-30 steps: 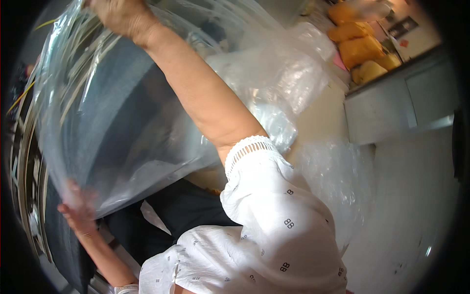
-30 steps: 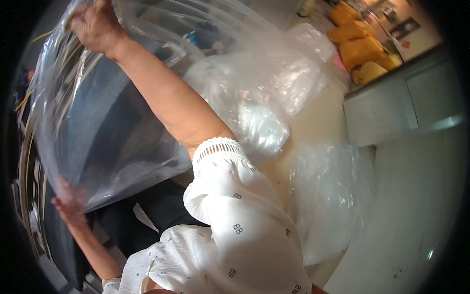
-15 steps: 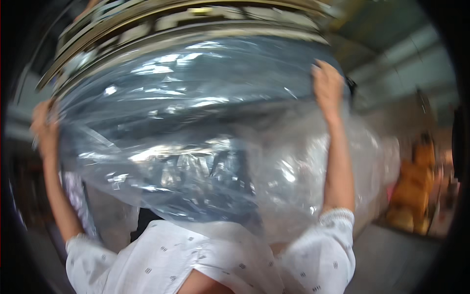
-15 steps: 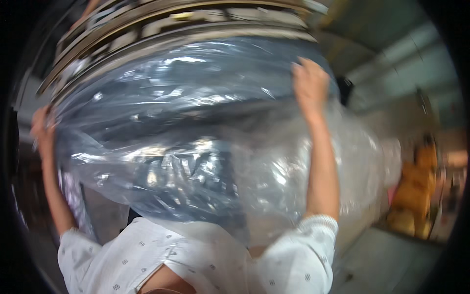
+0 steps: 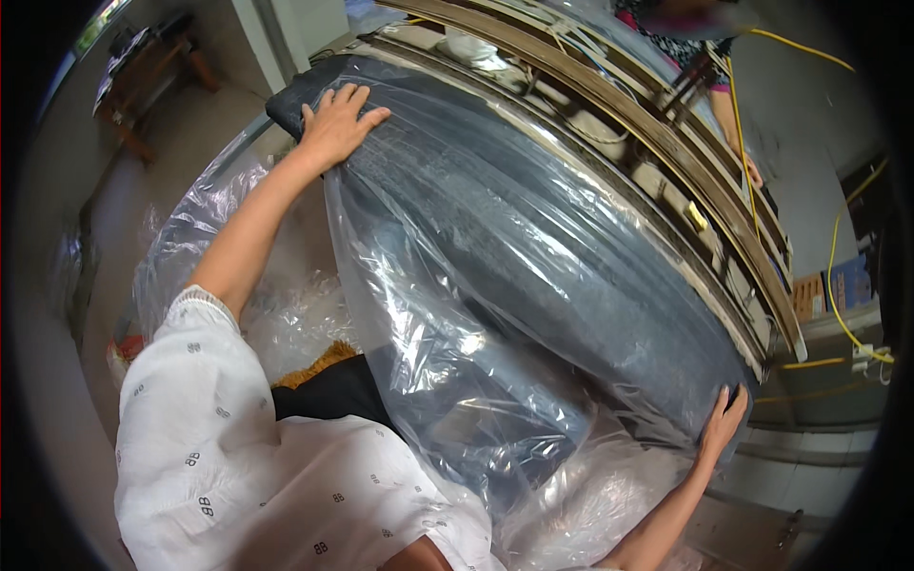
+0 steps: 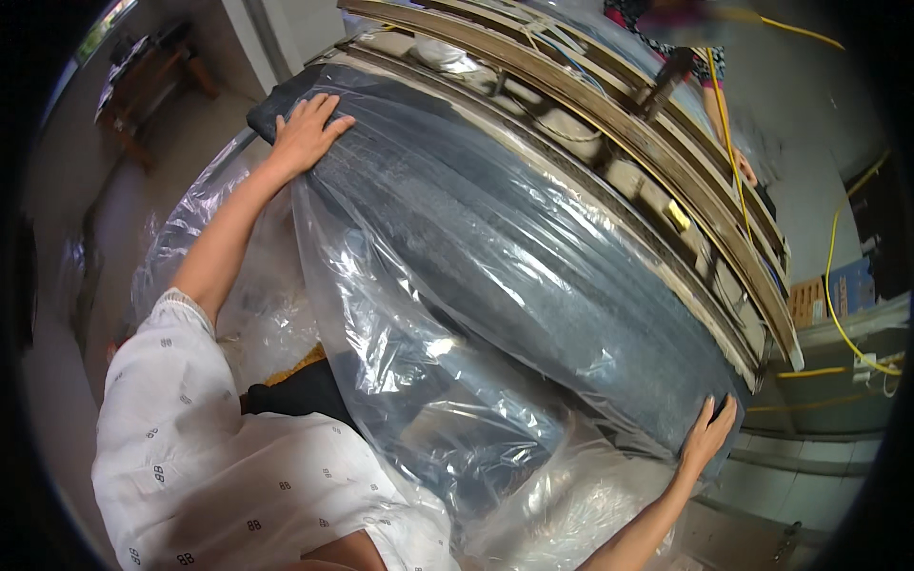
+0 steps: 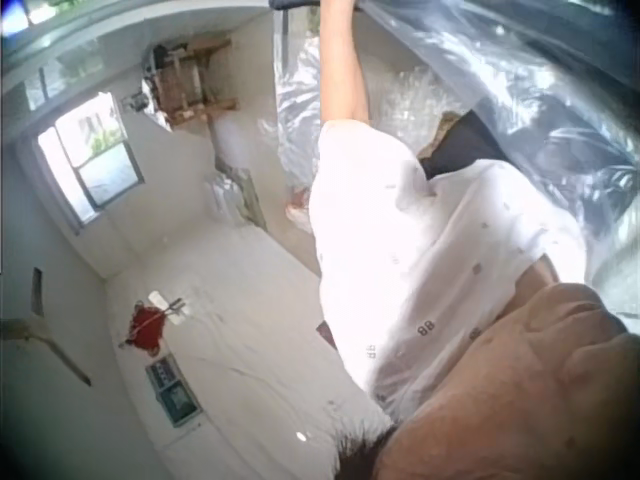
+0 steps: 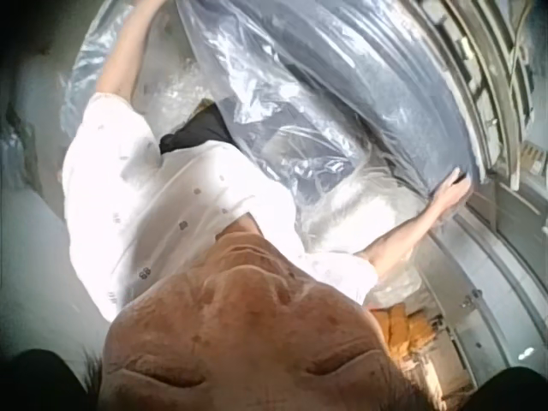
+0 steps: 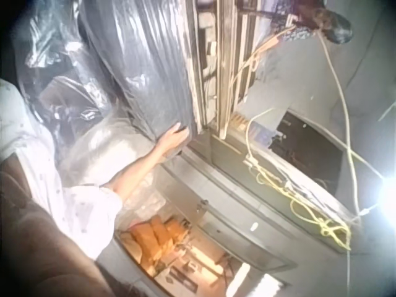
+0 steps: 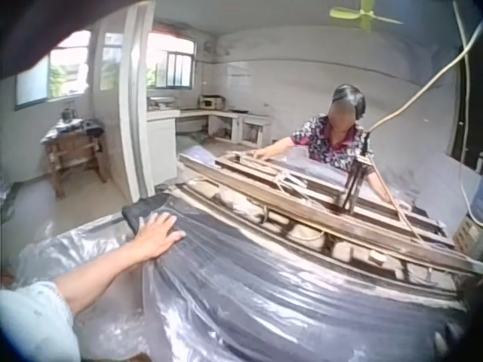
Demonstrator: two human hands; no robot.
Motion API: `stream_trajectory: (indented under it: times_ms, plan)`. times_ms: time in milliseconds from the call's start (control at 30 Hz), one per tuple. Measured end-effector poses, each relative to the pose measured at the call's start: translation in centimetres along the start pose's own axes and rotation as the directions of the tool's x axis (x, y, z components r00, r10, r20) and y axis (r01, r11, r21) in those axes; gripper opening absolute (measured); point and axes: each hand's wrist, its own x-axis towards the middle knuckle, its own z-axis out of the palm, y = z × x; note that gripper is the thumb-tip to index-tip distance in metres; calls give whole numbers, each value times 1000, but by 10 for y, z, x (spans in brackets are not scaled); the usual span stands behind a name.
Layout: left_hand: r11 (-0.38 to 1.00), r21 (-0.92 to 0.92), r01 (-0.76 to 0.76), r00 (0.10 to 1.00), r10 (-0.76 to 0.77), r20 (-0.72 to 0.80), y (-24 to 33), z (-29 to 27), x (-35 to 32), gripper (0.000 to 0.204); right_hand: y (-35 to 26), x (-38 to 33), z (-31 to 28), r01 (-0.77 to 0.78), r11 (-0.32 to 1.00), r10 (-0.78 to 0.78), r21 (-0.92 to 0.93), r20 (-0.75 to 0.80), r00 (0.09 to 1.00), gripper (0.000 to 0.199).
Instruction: Wrapping a large dark grey foam or rubber part in plastic protective film.
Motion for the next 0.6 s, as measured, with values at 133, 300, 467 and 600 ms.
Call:
stream_trajectory:
  times_ms: [133, 300, 467, 600]
  plan:
    - [977, 214, 4, 979, -47, 198, -20, -8, 38, 59, -6, 0, -16, 65, 997, -58, -50, 140, 988, 49]
    - [992, -63, -112, 993, 110, -31, -26, 30, 36, 58, 2, 10, -23, 106, 994, -93, -32, 284, 954, 50]
    - [996, -40, -75, 997, 76, 24, -24, 5, -25, 59, 56, 9, -32, 96, 990, -67, -99, 266, 962, 51]
    - [986, 148, -81, 997, 81, 3, -16, -2, -5, 56, 47, 13, -25, 43, 991, -7, -128, 270, 963, 51]
